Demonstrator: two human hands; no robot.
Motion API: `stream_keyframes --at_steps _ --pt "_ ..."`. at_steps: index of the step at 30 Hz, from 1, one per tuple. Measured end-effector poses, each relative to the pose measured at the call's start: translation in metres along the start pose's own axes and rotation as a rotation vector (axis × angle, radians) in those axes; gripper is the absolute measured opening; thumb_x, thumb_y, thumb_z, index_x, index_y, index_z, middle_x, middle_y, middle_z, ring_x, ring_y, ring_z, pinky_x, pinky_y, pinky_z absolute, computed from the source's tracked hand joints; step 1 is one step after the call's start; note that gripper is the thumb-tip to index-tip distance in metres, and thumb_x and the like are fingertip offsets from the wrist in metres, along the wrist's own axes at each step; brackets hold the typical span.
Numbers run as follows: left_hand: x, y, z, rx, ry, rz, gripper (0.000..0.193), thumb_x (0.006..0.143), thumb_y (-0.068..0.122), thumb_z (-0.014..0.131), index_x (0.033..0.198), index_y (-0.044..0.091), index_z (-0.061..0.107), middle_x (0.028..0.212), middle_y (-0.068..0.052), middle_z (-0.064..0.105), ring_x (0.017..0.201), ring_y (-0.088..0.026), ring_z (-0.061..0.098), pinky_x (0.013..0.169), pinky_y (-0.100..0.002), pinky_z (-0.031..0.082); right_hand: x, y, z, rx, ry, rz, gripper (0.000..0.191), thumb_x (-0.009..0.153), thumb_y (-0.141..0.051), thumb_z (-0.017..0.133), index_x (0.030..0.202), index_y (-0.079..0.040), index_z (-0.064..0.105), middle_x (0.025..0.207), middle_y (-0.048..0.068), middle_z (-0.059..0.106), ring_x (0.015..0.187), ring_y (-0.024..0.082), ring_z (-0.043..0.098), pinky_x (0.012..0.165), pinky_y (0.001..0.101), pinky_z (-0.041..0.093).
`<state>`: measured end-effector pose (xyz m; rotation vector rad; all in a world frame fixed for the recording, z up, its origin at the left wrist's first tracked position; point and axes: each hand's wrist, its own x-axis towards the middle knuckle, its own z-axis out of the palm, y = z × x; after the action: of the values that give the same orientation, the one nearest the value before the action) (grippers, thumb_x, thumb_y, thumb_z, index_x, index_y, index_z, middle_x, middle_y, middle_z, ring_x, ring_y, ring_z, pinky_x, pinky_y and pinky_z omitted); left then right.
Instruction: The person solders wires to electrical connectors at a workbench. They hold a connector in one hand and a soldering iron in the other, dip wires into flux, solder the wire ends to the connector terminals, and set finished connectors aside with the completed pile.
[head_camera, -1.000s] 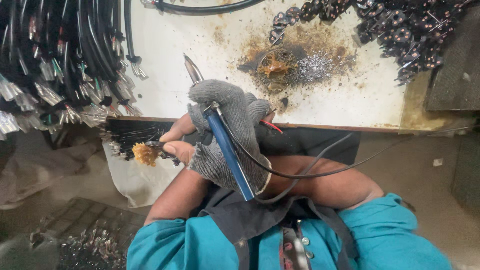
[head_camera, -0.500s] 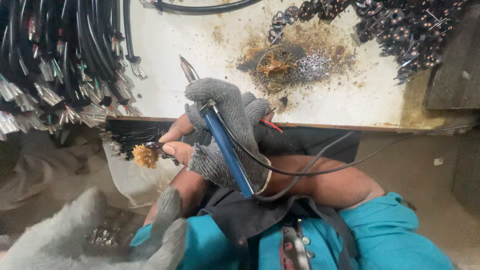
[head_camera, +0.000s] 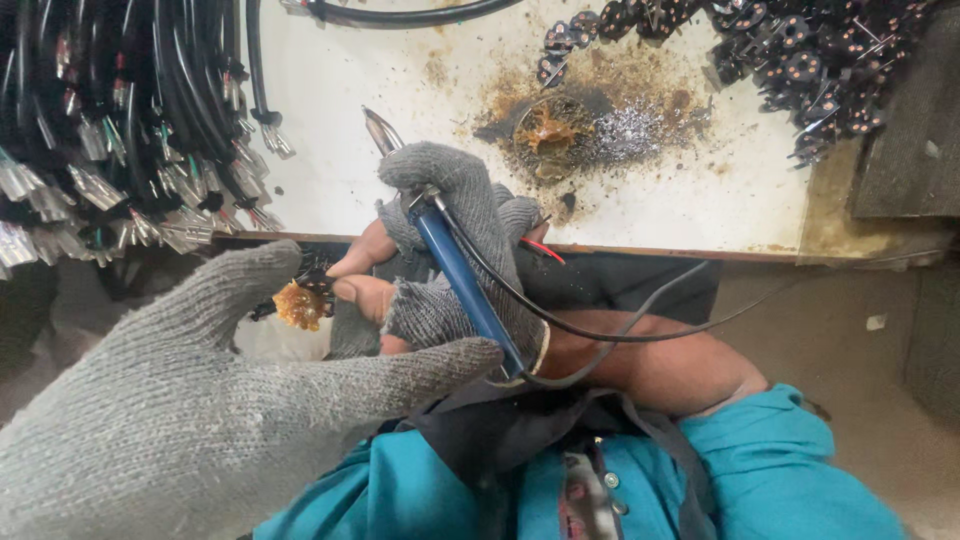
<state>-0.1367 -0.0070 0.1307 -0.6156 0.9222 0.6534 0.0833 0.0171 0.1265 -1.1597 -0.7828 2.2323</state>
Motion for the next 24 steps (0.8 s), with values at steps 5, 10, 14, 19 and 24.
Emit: stream_keyframes --at_steps 5,10,14,19,24 --pt "0.029 -0.017 -0.02 -0.106 -0.265 0.081 0.042 0.107 0.022 0.046 0.141 -0.005 0.046 0.111 -0.016 0.062 0.099 -0.024 0.072 0.093 -0.048 0.057 0.001 0.002 0.002 -0.026 0.018 0.0 0.025 0.092 -0.019 0.072 0.11 -0.003 0.074 0.071 0.003 0.068 0.061 0.007 0.065 0.05 0.0226 0.051" --pt "0.06 -0.029 -0.039 -0.056 -0.389 0.207 0.035 0.101 0.024 0.053 0.128 0.001 0.052 0.103 -0.014 0.063 0.093 -0.026 0.071 0.085 -0.047 0.055 0.001 0.01 0.006 -0.007 0.074 -0.016 0.022 0.091 -0.014 0.074 0.108 -0.001 0.074 0.07 0.003 0.065 0.058 0.008 0.064 0.05 0.023 0.051" --pt "0.079 -0.036 -0.038 0.176 -0.431 0.346 0.03 0.097 0.026 0.059 0.118 0.005 0.056 0.097 -0.012 0.064 0.087 -0.026 0.07 0.079 -0.046 0.054 0.002 0.02 0.005 -0.005 0.073 -0.141 0.027 0.089 -0.013 0.075 0.113 -0.002 0.07 0.081 0.003 0.068 0.06 0.009 0.066 0.051 0.025 0.053" --pt "0.128 -0.05 -0.041 0.92 -0.412 0.691 0.023 0.09 0.028 0.066 0.105 0.01 0.062 0.089 -0.01 0.065 0.081 -0.027 0.069 0.072 -0.044 0.053 -0.004 0.02 0.012 0.189 0.043 -0.118 0.032 0.092 -0.011 0.076 0.12 -0.003 0.062 0.088 0.01 0.072 0.076 0.015 0.069 0.064 0.0289 0.056" --pt "0.179 -0.058 -0.026 1.836 -0.296 1.206 0.018 0.084 0.03 0.074 0.092 0.015 0.068 0.081 -0.008 0.066 0.074 -0.029 0.068 0.064 -0.043 0.052 -0.023 0.013 -0.007 -0.136 0.206 -0.522 0.032 0.096 -0.013 0.072 0.123 -0.006 0.057 0.102 0.005 0.071 0.096 0.013 0.07 0.085 0.0259 0.059"
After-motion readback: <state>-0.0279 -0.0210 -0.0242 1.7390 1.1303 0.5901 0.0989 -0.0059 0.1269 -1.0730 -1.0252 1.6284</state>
